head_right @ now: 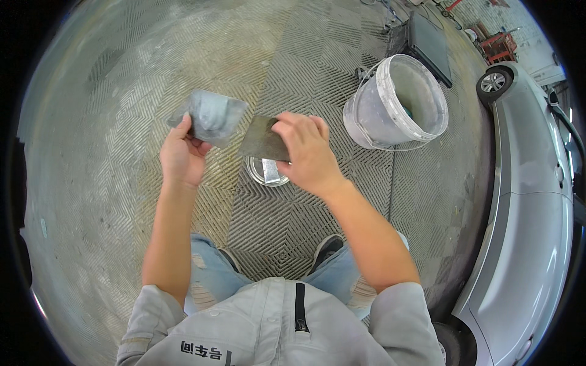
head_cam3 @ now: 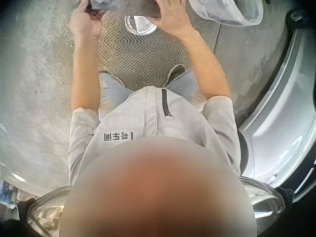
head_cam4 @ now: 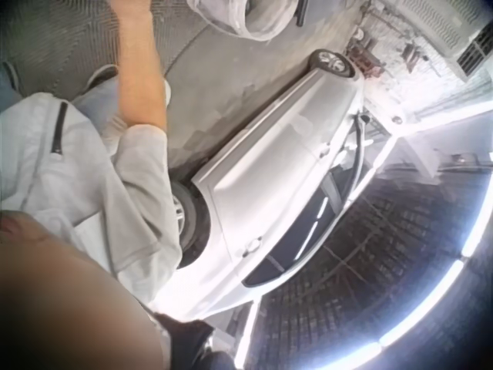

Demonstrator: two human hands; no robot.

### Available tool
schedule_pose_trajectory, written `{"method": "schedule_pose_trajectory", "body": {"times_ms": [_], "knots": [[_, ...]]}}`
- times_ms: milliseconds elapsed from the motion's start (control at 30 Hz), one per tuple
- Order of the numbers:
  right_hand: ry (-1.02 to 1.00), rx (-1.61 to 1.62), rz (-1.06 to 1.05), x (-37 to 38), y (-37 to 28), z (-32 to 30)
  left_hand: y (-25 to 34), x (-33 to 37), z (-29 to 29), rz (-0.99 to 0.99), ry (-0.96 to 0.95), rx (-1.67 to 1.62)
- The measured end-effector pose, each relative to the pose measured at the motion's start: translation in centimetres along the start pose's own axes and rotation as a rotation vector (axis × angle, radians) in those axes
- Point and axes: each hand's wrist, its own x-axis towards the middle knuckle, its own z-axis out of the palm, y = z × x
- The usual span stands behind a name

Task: The person sits on the floor and uses a sanding block to sand the side panel of a silver car, focusing on the area around the door handle and wheel arch. The person repeatedly rubs the sanding block over the surface to smooth it.

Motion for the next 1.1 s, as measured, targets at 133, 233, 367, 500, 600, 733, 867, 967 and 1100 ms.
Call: {"method": "schedule_pose_trajectory", "body": {"times_ms": [133, 233, 367, 500, 600, 733, 867, 967, 1100], "knots": [[-0.280, 0.741, 0.752, 0.2, 3.1, -2.4, 1.0, 0.6, -0.8, -0.073, -0.041, -0.026], [-0.161, 0.979, 0.604, 0.5, 4.2, -2.9, 0.4, 0.6, -0.6, -0.198, -0.156, 0.024], [-0.142, 0.952, 0.573, 0.7, 3.9, -3.1, -0.9, 0.2, 0.0, -0.370, -0.269, 0.121], [-0.406, 0.677, 0.537, 0.5, 2.8, -3.1, -1.0, 0.0, 0.1, -0.403, -0.265, 0.099], [-0.492, 0.671, 0.478, 0.2, 2.6, -2.7, -0.5, 0.1, -0.1, -0.337, -0.258, 0.016], [-0.179, 0.927, 0.686, 0.1, 4.2, -1.9, 0.0, 0.4, -0.4, -0.212, -0.172, -0.065], [-0.076, 1.180, 0.778, 0.0, 5.2, -1.9, -0.1, 0.4, -0.4, -0.169, -0.182, -0.084], [-0.101, 1.383, 0.937, 0.3, 4.4, -2.1, -0.6, -0.3, 0.1, -0.096, -0.284, -0.027], [-0.396, 1.419, 0.954, 0.9, 2.2, -1.6, -2.3, -1.8, 1.0, -0.072, -0.485, 0.175]]}}
